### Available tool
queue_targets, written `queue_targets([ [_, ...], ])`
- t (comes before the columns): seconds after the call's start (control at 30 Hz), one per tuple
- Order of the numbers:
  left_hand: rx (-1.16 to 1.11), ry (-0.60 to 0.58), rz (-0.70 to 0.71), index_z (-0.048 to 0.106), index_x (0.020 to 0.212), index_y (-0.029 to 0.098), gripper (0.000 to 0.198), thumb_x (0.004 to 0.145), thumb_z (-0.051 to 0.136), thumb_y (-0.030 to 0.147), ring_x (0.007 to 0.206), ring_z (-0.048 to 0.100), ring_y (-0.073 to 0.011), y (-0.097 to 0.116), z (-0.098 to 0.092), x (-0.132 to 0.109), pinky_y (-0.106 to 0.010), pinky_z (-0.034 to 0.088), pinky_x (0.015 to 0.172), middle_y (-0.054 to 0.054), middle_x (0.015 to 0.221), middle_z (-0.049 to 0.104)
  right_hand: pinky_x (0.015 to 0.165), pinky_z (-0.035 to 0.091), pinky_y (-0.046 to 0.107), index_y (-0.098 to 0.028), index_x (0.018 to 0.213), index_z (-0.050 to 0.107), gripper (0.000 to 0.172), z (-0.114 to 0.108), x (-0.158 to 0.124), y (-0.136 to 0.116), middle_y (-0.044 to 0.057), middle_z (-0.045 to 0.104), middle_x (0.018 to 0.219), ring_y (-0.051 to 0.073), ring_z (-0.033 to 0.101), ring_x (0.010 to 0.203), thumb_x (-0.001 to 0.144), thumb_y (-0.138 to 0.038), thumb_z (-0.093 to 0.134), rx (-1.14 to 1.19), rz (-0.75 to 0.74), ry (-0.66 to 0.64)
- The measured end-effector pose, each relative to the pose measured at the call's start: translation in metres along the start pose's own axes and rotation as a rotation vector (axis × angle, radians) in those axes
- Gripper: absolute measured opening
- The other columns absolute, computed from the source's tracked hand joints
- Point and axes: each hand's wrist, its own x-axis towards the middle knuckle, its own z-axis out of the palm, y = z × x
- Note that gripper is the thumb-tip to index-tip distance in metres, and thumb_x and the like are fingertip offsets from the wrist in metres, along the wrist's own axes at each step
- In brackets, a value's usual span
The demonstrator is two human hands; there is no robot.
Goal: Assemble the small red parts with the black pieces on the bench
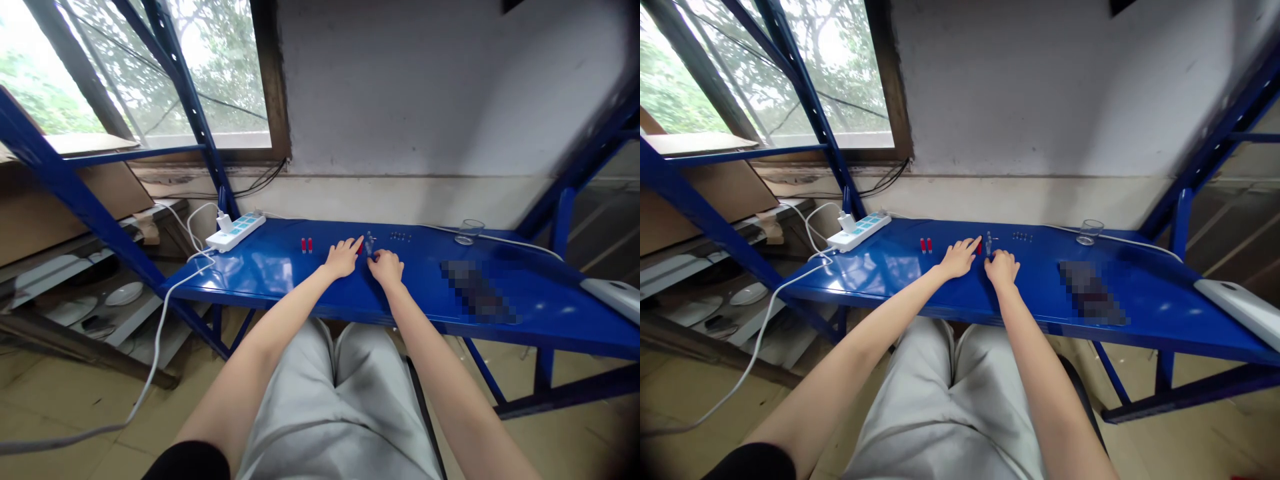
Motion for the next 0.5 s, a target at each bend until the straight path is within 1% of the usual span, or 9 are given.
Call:
queue_targets([
  [0.07,0.003,0.021,-0.026,0.031,0.136,0.027,0.048,0.088,0.033,0.022,0.118,0.038,-0.0277,0.003,0.002,0.002,-0.046,0.036,0.09,-0.009,0.137,0.037,0.077,0.038,0.041,-0.017,0.094,0.062,0.026,0.002,0.003,0.0,0.014,0.061,0.098,0.029,0.053,0.097,0.075,-0.031,0.052,-0.019,0.004,-0.012],
  [0.13,0.012,0.073,-0.041,0.04,0.129,0.025,0.043,0.087,0.035,0.021,0.115,0.04,-0.0269,0.006,0.002,0.003,-0.045,0.036,0.089,-0.01,0.134,0.04,0.076,0.039,0.04,-0.016,0.094,0.063,0.028,0.005,0.008,0.0,0.015,0.06,0.1,0.029,0.053,0.096,0.074,-0.032,0.053,-0.044,0.0,-0.02],
  [0.27,0.001,0.169,-0.088,0.053,0.112,0.021,0.028,0.086,0.042,0.022,0.106,0.046,-0.0251,0.01,0.001,0.003,-0.041,0.036,0.085,-0.011,0.117,0.051,0.073,0.041,0.039,-0.015,0.089,0.065,0.026,0.009,0.017,0.0,0.017,0.06,0.1,0.029,0.054,0.094,0.072,-0.033,0.056,-0.087,-0.016,-0.01],
  [0.4,-0.049,0.209,-0.145,0.058,0.095,0.02,0.017,0.086,0.044,0.023,0.099,0.049,-0.0226,0.009,0.001,0.0,-0.039,0.036,0.084,-0.009,0.104,0.056,0.072,0.042,0.038,-0.015,0.089,0.065,0.025,0.009,0.022,-0.001,0.018,0.06,0.101,0.029,0.054,0.095,0.072,-0.032,0.057,-0.075,0.015,-0.041],
  [0.5,-0.115,0.276,-0.176,0.058,0.092,0.02,0.014,0.086,0.046,0.025,0.098,0.049,-0.021,0.005,-0.001,-0.004,-0.037,0.036,0.082,-0.007,0.103,0.058,0.073,0.042,0.039,-0.015,0.09,0.065,0.025,0.009,0.024,-0.001,0.016,0.06,0.102,0.03,0.055,0.097,0.073,-0.032,0.056,-0.055,0.031,-0.06],
])
